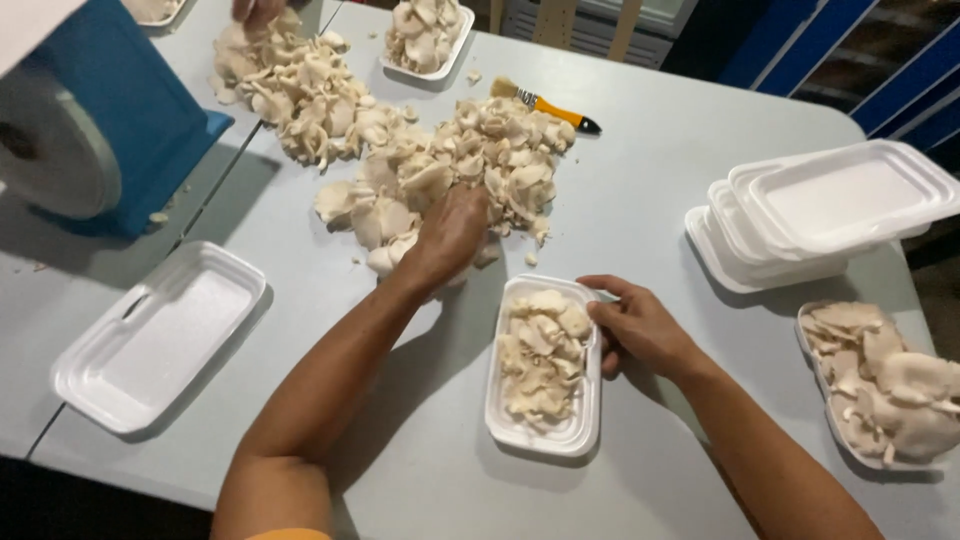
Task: The person picks oyster mushrooms from a large pile on a table and places them into a white styrofoam container. They continue to fill the container by hand, arranging the mushrooms until the container is full.
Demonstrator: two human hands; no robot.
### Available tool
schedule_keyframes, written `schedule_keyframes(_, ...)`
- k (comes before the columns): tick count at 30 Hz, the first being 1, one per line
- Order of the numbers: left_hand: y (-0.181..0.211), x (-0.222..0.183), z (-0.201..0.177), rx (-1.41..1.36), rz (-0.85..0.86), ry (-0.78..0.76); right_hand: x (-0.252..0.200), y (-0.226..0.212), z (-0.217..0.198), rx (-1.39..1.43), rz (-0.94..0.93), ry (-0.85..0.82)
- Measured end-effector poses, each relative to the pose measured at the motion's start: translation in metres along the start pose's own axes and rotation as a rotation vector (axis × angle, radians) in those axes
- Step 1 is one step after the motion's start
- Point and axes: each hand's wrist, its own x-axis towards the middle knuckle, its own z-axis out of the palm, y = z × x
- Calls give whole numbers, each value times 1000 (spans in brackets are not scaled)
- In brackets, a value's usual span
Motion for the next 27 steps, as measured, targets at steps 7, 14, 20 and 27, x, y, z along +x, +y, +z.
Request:
schedule_keyframes(7,24,13,1,419,-105,-14,18,-10,-2,-17,51,-87)
schedule_keyframes(14,56,-13,-49,249,132,-204,22,2,-8,2,12,-110)
schedule_keyframes(20,143,-68,-100,41,301,-641,22,4,-5,-23,-54,-101)
schedule_keyframes(27,151,-111,-71,313,530,-908,25,10,-7,-41,-85,-122)
